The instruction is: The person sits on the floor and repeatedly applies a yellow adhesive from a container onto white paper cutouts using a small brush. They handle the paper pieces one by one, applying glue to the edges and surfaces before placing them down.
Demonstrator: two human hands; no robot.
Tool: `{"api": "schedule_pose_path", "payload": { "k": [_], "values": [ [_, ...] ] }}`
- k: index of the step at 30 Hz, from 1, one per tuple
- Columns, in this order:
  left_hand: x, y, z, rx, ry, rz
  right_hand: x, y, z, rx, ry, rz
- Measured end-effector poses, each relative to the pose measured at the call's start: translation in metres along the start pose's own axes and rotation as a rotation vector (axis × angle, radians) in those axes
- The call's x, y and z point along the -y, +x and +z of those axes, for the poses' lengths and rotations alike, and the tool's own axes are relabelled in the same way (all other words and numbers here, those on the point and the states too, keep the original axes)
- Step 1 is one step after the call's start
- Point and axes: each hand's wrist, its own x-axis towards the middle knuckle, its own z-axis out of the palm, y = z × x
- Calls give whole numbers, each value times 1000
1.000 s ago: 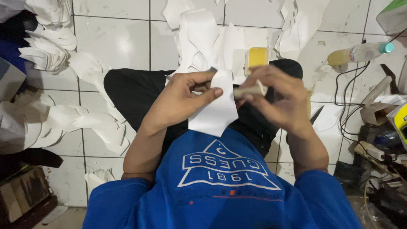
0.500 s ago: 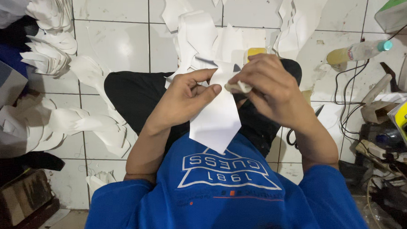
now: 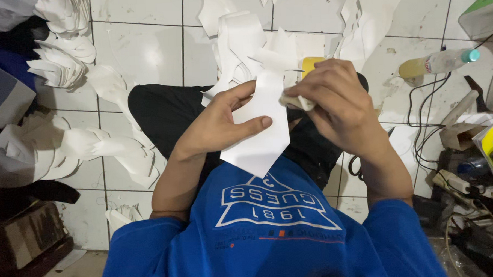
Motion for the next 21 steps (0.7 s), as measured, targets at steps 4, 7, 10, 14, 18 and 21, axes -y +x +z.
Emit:
{"api": "schedule_pose_path", "payload": {
  "k": [4,7,10,14,18,21],
  "values": [
    [3,0,-1,-27,-16,27,-3,-2,1,45,6,-67],
    [4,0,-3,-87,-24,81,-3,-7,-1,114,102,-72],
    [7,1,-2,-62,-58,97,-4,-5,-1,106,90,-77],
    [3,3,-1,-79,-102,138,1,-5,-2,78,50,-63],
    [7,1,-4,-104,-114,139,5,-12,-2,58,6,-113],
    [-13,3,1,-83,-87,153,-2,-14,3,5,-49,-76]
  ]
}}
